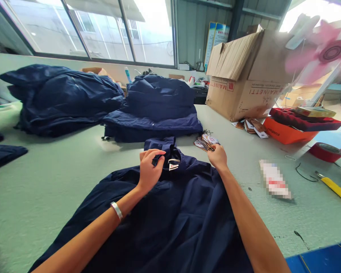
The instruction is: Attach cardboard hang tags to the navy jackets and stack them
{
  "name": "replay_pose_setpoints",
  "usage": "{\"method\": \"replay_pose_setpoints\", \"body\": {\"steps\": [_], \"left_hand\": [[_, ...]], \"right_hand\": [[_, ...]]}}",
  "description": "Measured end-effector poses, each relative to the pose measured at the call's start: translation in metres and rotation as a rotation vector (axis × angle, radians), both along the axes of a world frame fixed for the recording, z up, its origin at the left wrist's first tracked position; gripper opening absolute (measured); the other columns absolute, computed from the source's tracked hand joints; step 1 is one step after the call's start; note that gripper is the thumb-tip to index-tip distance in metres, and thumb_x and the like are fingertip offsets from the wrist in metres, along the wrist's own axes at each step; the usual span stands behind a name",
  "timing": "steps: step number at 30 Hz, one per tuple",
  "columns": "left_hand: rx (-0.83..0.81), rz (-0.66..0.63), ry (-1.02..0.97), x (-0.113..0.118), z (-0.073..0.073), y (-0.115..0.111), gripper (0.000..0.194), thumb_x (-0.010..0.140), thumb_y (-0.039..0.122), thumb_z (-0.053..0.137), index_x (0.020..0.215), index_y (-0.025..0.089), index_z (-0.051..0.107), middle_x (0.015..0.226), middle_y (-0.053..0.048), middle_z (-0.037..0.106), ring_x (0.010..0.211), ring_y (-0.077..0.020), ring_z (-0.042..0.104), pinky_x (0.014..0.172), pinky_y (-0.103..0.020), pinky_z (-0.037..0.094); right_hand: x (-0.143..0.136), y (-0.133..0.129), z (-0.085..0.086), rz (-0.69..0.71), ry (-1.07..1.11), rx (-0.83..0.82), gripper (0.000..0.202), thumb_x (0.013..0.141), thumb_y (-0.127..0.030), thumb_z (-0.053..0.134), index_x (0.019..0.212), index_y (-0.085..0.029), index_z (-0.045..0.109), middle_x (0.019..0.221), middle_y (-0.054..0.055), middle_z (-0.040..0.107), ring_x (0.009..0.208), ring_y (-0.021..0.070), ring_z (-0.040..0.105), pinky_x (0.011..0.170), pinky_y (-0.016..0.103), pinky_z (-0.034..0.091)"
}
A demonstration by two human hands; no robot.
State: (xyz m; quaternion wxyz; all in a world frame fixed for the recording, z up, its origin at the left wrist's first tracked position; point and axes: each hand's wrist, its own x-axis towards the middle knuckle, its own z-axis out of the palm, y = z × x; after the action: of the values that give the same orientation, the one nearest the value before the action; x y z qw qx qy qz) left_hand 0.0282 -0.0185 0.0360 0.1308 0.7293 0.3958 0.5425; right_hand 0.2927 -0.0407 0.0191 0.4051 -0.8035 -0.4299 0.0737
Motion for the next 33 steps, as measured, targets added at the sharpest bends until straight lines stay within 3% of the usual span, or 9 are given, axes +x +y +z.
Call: {"method": "replay_pose_setpoints", "body": {"steps": [3, 6, 10, 13, 16, 19, 23, 28, 33], "left_hand": [[0.06, -0.344, 0.031, 0.033, 0.026, -0.029, 0.022, 0.092, 0.018, 0.046, 0.083, 0.019, 0.066, 0.083, -0.004, 0.069, 0.088, -0.019, 0.057, 0.085, -0.033, 0.045], [-0.001, -0.56, 0.127, 0.08, 0.029, -0.05, 0.017, 0.086, 0.012, 0.052, 0.084, 0.019, 0.066, 0.087, -0.004, 0.07, 0.09, -0.0191, 0.059, 0.086, -0.032, 0.048], [-0.173, -0.55, 0.171, 0.141, -0.002, -0.045, 0.015, 0.082, 0.009, 0.056, 0.089, 0.016, 0.067, 0.105, -0.009, 0.07, 0.106, -0.0219, 0.06, 0.099, -0.036, 0.047], [-0.299, -0.428, 0.186, 0.165, -0.028, -0.027, 0.02, 0.084, 0.009, 0.054, 0.097, 0.014, 0.067, 0.11, -0.012, 0.069, 0.11, -0.0235, 0.061, 0.102, -0.039, 0.045], [-0.369, -0.392, 0.19, 0.169, -0.043, -0.011, 0.022, 0.085, 0.013, 0.056, 0.104, 0.013, 0.067, 0.114, -0.015, 0.068, 0.114, -0.0261, 0.06, 0.104, -0.042, 0.044], [-0.469, -0.395, 0.138, 0.162, -0.048, -0.002, 0.027, 0.085, 0.014, 0.056, 0.11, 0.012, 0.065, 0.12, -0.016, 0.066, 0.117, -0.026, 0.059, 0.106, -0.043, 0.042], [-0.6, -0.41, 0.079, 0.157, -0.048, 0.003, 0.036, 0.084, 0.013, 0.055, 0.119, 0.012, 0.062, 0.125, -0.015, 0.065, 0.117, -0.0251, 0.06, 0.106, -0.041, 0.041], [-0.508, -0.479, 0.239, 0.158, -0.048, 0.002, 0.036, 0.08, 0.009, 0.055, 0.115, 0.012, 0.063, 0.121, -0.016, 0.066, 0.115, -0.0268, 0.059, 0.103, -0.04, 0.043], [-0.439, -0.502, 0.309, 0.158, -0.05, 0.001, 0.027, 0.08, 0.011, 0.054, 0.105, 0.014, 0.065, 0.107, -0.012, 0.07, 0.1, -0.024, 0.063, 0.093, -0.037, 0.047]], "right_hand": [[0.013, 0.002, -0.01, -0.035, -0.221, -0.138, 0.053, 0.081, -0.029, 0.053, 0.13, -0.009, 0.057, 0.139, 0.019, 0.053, 0.127, 0.0303, 0.051, 0.106, 0.041, 0.038], [0.019, 0.002, -0.025, -0.027, -0.31, -0.284, 0.063, 0.089, -0.038, 0.045, 0.147, -0.013, 0.038, 0.156, 0.015, 0.034, 0.144, 0.0304, 0.028, 0.114, 0.051, 0.025], [0.023, -0.004, -0.033, 0.04, -0.35, -0.404, 0.057, 0.091, -0.031, 0.04, 0.147, -0.021, 0.038, 0.155, 0.009, 0.036, 0.144, 0.0283, 0.029, 0.113, 0.056, 0.021], [0.024, -0.01, -0.03, -0.01, -0.397, -0.355, 0.043, 0.09, -0.028, 0.04, 0.125, -0.018, 0.063, 0.136, 0.013, 0.058, 0.13, 0.0296, 0.046, 0.11, 0.052, 0.026], [0.026, -0.013, -0.026, -0.154, -0.381, -0.233, 0.036, 0.088, -0.031, 0.044, 0.099, -0.014, 0.074, 0.111, 0.017, 0.069, 0.111, 0.0295, 0.058, 0.099, 0.042, 0.037], [0.028, -0.011, -0.027, -0.224, -0.308, -0.156, 0.043, 0.087, -0.04, 0.051, 0.115, -0.012, 0.068, 0.116, 0.019, 0.066, 0.111, 0.0312, 0.058, 0.094, 0.04, 0.04], [0.028, -0.006, -0.031, -0.183, -0.205, -0.158, 0.055, 0.08, -0.042, 0.062, 0.126, -0.013, 0.059, 0.118, 0.017, 0.066, 0.115, 0.0332, 0.057, 0.096, 0.043, 0.039], [0.026, -0.003, -0.031, -0.194, -0.078, -0.091, 0.068, 0.072, -0.035, 0.066, 0.135, -0.015, 0.05, 0.11, 0.012, 0.069, 0.108, 0.0297, 0.061, 0.091, 0.038, 0.043], [0.029, -0.002, -0.037, -0.138, -0.014, -0.05, 0.052, 0.07, -0.034, 0.065, 0.118, -0.016, 0.062, 0.104, 0.01, 0.07, 0.095, 0.0257, 0.064, 0.082, 0.033, 0.046]]}}
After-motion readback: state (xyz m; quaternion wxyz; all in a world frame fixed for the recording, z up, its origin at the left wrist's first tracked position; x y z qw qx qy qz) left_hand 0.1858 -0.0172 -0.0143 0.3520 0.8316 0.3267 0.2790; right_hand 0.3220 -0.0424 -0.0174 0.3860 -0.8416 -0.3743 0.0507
